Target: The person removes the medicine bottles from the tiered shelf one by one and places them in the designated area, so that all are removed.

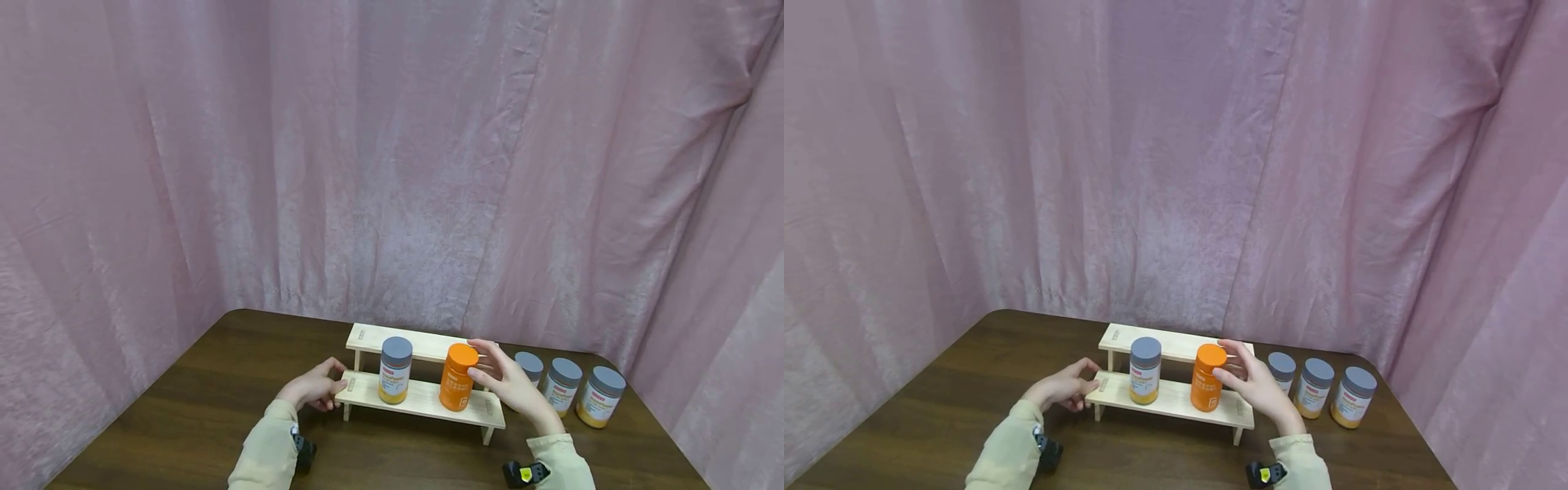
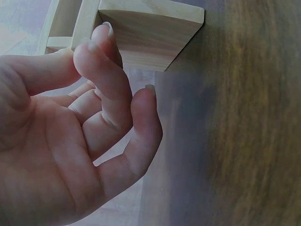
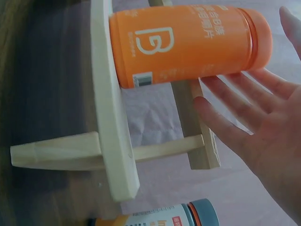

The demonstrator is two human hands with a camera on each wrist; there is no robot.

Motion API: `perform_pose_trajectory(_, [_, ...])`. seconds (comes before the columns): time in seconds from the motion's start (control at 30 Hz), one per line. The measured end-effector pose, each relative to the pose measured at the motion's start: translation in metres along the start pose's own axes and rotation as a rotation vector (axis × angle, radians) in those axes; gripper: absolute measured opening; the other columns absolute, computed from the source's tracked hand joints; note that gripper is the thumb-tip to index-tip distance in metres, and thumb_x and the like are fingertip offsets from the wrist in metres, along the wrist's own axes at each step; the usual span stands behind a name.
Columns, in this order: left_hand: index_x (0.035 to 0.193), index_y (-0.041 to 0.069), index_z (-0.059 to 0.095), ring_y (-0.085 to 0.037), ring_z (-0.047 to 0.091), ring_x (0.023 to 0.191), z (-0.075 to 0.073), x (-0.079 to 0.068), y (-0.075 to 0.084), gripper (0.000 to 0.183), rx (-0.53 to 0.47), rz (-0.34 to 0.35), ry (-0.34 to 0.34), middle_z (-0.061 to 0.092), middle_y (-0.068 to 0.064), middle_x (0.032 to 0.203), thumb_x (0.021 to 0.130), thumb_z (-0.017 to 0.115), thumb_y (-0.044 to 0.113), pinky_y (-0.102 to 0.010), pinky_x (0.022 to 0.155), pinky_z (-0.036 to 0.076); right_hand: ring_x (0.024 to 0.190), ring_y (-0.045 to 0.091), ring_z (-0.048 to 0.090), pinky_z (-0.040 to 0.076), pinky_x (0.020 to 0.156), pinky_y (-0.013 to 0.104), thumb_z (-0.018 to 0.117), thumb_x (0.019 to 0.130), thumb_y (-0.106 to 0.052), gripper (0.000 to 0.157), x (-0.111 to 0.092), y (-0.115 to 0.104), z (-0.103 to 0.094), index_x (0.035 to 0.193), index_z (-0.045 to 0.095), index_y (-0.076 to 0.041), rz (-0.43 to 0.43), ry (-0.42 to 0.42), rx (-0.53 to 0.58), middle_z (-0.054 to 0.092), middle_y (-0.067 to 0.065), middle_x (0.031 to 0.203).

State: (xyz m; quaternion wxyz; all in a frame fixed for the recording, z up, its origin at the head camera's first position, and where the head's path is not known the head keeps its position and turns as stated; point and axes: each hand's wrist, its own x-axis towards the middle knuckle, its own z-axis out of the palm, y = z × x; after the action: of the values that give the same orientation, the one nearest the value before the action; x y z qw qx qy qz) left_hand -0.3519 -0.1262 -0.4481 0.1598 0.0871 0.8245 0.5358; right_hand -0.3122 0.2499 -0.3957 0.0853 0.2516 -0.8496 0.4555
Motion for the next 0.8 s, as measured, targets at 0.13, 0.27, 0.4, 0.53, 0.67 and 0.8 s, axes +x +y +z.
perform_pose_trajectory(0.13, [0.122,0.008,0.041,-0.01,0.047,0.048,-0.0001,0.0019,-0.0018,0.028,0.002,-0.001,0.003,0.053,-0.002,0.059,0.098,0.054,0.014,-0.022,0.05,0.044,0.12,0.046,0.056,0.054,0.092,0.041,0.064,0.094,-0.018,0.055,0.0,-0.0016,0.0032,0.141,0.04,-0.005,0.012,-0.027,0.038,0.047,0.025,0.138])
perform_pose_trajectory(0.27, [0.122,0.009,0.041,-0.01,0.047,0.048,-0.0001,0.0022,-0.0017,0.028,0.012,-0.003,0.012,0.053,-0.002,0.059,0.098,0.054,0.015,-0.022,0.05,0.044,0.117,0.044,0.059,0.054,0.091,0.041,0.067,0.092,-0.018,0.055,0.0004,-0.0018,0.0057,0.14,0.042,-0.006,0.013,-0.003,0.038,0.049,0.025,0.137])
perform_pose_trajectory(0.4, [0.123,0.009,0.041,-0.01,0.047,0.048,-0.0005,0.0025,-0.0019,0.03,0.015,-0.008,0.013,0.053,-0.002,0.059,0.098,0.055,0.015,-0.022,0.05,0.044,0.113,0.04,0.062,0.054,0.09,0.042,0.069,0.09,-0.019,0.054,0.0019,-0.0016,0.0078,0.137,0.045,-0.007,0.003,0.027,0.019,0.053,0.023,0.134])
perform_pose_trajectory(0.53, [0.123,0.009,0.041,-0.01,0.048,0.049,-0.0025,0.0014,-0.0011,0.029,-0.002,-0.011,-0.007,0.054,-0.002,0.059,0.097,0.055,0.015,-0.022,0.051,0.044,0.111,0.037,0.064,0.054,0.09,0.042,0.07,0.089,-0.02,0.053,0.0026,-0.002,0.0095,0.136,0.047,-0.008,0.001,0.047,0.005,0.058,0.021,0.128])
perform_pose_trajectory(0.67, [0.12,0.01,0.041,-0.008,0.049,0.05,-0.0046,0.0007,-0.0006,0.028,-0.015,-0.002,-0.039,0.055,-0.001,0.059,0.097,0.055,0.017,-0.022,0.051,0.045,0.111,0.035,0.064,0.055,0.089,0.04,0.071,0.088,-0.021,0.053,0.0028,-0.003,0.0101,0.135,0.049,-0.008,0.006,0.065,-0.014,0.059,0.018,0.127])
perform_pose_trajectory(0.8, [0.123,0.009,0.041,-0.01,0.048,0.049,-0.0011,0.0019,-0.0008,0.029,0.003,-0.006,0.001,0.053,-0.002,0.059,0.097,0.055,0.016,-0.023,0.051,0.044,0.109,0.033,0.064,0.056,0.086,0.035,0.072,0.087,-0.021,0.053,0.0027,-0.003,0.0101,0.134,0.051,-0.007,-0.005,0.09,-0.028,0.06,0.017,0.127])
